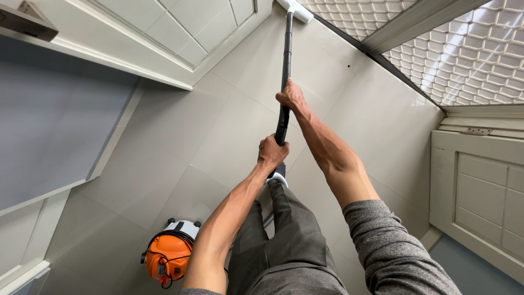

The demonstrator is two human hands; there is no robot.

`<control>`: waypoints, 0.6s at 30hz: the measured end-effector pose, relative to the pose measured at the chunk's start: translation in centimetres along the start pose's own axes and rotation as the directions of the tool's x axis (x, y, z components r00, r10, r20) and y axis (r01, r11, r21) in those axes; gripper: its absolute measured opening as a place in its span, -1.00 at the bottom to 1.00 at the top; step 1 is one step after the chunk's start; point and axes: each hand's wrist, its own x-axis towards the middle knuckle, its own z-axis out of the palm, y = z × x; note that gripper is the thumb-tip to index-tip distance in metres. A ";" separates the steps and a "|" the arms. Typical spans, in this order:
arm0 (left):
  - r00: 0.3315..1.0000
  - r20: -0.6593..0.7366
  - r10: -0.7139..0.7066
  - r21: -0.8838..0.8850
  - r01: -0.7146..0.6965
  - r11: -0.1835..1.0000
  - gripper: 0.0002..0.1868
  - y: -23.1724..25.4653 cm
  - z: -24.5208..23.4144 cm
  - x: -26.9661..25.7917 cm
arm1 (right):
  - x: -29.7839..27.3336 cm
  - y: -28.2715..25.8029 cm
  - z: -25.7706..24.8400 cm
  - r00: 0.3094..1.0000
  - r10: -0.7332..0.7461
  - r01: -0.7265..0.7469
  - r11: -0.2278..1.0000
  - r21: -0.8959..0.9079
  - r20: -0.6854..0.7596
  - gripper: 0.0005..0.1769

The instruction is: The person vacuums the floor by moving the vacuum head back and forth across the tiles.

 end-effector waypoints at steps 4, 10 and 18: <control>0.985 0.130 -0.116 -0.070 0.126 0.990 -0.80 0.8 -1.2 -1.5 | -0.8 -0.3 0.7 1.000 0.014 -0.014 0.999 -0.034 0.007 -0.05; 0.982 0.139 -0.124 -0.071 0.135 0.988 -0.79 -0.2 -2.8 -4.6 | -3.1 0.2 3.6 1.000 0.020 -0.020 1.000 -0.009 0.005 -0.07; 0.989 0.119 -0.085 -0.031 0.090 0.995 -0.76 -4.4 -4.1 -8.6 | -6.9 0.7 8.2 0.999 0.040 -0.039 0.999 0.019 -0.020 -0.26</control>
